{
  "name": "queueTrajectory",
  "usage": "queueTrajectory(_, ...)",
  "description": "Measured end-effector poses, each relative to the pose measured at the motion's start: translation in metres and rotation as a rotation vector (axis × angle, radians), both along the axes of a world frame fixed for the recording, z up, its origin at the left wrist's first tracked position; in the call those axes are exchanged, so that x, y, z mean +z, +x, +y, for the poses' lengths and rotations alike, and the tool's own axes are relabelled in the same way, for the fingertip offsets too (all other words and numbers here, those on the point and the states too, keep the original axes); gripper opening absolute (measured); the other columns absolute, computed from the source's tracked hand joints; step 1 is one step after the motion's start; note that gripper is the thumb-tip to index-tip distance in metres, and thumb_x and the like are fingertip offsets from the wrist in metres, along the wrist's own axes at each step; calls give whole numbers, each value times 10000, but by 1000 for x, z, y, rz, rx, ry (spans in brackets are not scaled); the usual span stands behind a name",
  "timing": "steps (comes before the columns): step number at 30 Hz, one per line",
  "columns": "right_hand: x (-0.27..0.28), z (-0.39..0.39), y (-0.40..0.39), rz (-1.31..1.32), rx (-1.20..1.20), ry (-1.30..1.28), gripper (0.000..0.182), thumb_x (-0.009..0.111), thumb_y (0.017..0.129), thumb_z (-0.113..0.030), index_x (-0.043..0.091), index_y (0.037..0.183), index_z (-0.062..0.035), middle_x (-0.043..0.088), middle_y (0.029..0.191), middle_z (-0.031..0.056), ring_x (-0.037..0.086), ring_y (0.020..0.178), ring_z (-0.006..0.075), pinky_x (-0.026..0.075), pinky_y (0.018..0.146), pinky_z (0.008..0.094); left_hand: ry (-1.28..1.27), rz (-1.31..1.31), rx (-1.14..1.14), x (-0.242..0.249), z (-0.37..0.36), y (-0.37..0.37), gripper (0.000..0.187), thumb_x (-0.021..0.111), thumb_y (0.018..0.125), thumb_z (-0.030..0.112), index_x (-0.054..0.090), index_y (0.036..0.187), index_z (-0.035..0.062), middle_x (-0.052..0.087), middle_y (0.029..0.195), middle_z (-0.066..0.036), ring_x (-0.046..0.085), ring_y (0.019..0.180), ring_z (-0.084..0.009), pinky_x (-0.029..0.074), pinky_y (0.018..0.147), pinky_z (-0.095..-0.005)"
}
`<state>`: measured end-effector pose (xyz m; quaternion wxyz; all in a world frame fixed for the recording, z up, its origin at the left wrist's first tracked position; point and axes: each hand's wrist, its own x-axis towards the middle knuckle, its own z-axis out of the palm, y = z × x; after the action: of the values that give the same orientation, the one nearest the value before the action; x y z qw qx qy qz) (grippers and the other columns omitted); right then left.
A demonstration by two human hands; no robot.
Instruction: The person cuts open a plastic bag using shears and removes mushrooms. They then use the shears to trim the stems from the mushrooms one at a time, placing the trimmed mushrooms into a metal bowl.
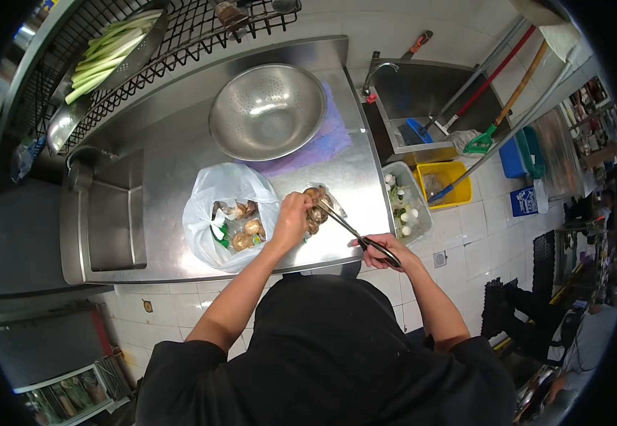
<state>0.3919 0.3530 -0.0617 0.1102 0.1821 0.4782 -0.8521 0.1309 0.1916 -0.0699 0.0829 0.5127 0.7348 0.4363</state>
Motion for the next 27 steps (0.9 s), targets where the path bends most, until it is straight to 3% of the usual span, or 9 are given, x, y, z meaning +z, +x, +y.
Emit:
queueTrajectory(4,-1,-14,5,5,-48,-69,485,663,969,-354,589,1295,-2,636,704,55,493,471,50,337,400,183,35,-102,193,10,1,8,201,692,836,28,609,1012,-24,607,978,-162,579,990,-386,468,881,-434)
queueTrajectory(8,2,-29,7,-63,-102,-71,463,639,984,-362,595,1264,4,637,695,65,505,464,60,347,378,193,-16,-66,165,-8,0,6,176,688,851,31,639,1010,-28,644,1004,-156,626,973,-360,488,887,-421)
queueTrajectory(13,0,-39,-4,-105,-148,-62,447,628,991,-364,599,1245,2,632,697,65,504,469,62,338,383,191,127,-95,161,-25,15,5,77,611,851,-54,672,887,-25,694,920,-174,687,977,-372,519,924,-429)
queueTrajectory(20,-6,-58,-15,17,-251,9,452,683,957,-321,598,1260,3,613,719,44,475,486,44,318,426,178,110,-86,119,-12,15,13,127,533,865,-96,631,908,-28,677,917,-209,678,971,-397,500,1014,-453)
queueTrajectory(21,-3,-60,-17,19,-245,13,452,683,957,-321,598,1260,3,613,719,44,475,486,44,318,426,178,108,-31,119,-10,15,13,132,529,869,-95,623,926,-24,669,914,-214,669,960,-412,513,976,-459)
queueTrajectory(23,-1,-68,-21,-6,-300,-4,660,752,863,-486,597,1265,14,618,723,46,469,499,58,289,423,191,107,32,125,-7,13,12,138,524,874,-95,615,944,-20,662,911,-219,660,950,-427,527,937,-466)
queueTrajectory(24,-1,-70,-23,-4,-315,-26,427,674,963,-297,599,1261,0,613,723,40,450,478,45,323,437,188,97,64,148,-6,12,13,144,522,877,-91,611,957,-13,654,904,-219,652,932,-435,530,880,-472)
queueTrajectory(26,-1,-76,-28,-10,-312,16,425,675,963,-292,599,1261,1,613,723,40,447,477,46,322,440,190,55,104,202,-8,11,16,135,526,885,-75,601,974,-6,632,876,-213,643,871,-431,515,731,-481)
queueTrajectory(27,-1,-80,-29,-24,-318,57,423,676,962,-288,598,1260,2,614,724,39,444,476,47,322,443,193,52,105,206,-8,8,16,135,526,885,-75,601,974,-6,632,876,-213,643,871,-431,515,731,-481)
